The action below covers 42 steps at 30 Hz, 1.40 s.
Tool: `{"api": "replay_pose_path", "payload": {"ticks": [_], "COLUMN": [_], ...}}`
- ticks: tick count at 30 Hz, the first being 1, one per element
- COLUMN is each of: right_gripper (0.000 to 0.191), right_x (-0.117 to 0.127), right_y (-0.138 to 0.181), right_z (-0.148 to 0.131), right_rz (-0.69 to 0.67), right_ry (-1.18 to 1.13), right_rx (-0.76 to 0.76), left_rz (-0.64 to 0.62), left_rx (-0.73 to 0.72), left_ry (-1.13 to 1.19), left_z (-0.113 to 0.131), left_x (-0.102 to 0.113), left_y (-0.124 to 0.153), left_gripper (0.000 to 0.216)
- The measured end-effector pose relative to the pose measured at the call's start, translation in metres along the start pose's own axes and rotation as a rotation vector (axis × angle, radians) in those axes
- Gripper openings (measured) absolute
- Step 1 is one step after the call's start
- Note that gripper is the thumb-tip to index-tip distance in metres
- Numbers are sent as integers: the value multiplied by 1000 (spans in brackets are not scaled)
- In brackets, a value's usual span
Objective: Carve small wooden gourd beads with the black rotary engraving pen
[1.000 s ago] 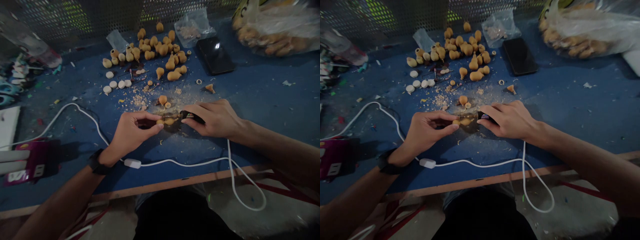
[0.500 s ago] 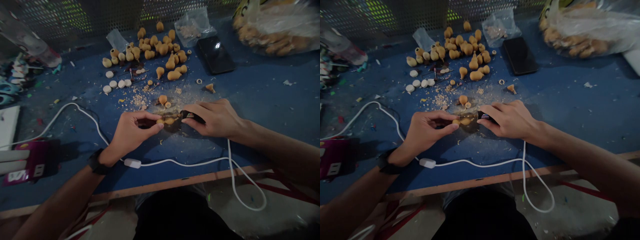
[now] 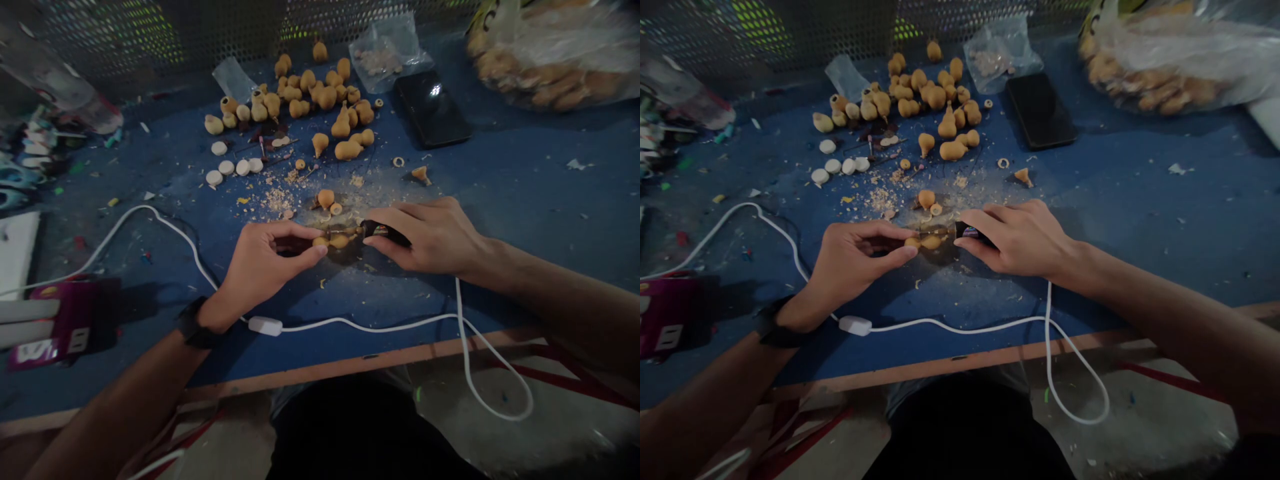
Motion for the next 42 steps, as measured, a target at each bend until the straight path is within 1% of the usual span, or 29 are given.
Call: {"api": "replay_pose_path", "payload": {"ticks": [3,10,16,19,23,25,30,32,38,42], "right_gripper": [50,54,59,59,59,59,57,55,51,50], "right_x": [-1,-1,1,-1,-1,0,3,4,4,3], "right_y": [0,-1,-1,0,0,-1,0,0,0,1], "right_z": [1,1,-1,0,-1,-2,-7,-7,-5,-3], "right_rz": [-14,-33,-3,-21,-22,-6,99,118,73,61], "right_ry": [0,-2,28,34,36,46,85,91,61,45], "right_rx": [-18,-23,7,-15,-2,7,60,73,67,61], "left_rz": [3,4,-5,-6,-6,-4,9,8,0,0], "left_rx": [8,-7,-7,-8,-4,-7,-16,-14,-34,-52], "left_ry": [-5,-8,0,-1,-8,-4,9,8,1,2], "left_z": [-1,-2,-1,-1,-1,0,1,0,-1,-1], "left_x": [0,0,0,0,0,0,0,0,0,0], "left_y": [0,0,0,0,0,0,0,0,0,0], "left_gripper": [25,24,23,24,25,24,19,20,18,21]}}
Point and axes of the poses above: each hand's wrist, its own y-axis away from the middle knuckle, its own x-axis out of the back of the hand, z = x × y, the point moved 6 cm from there along -y, towards the middle knuckle, and after that the axes turned 3 degrees about -z, right-handed, at the moved point
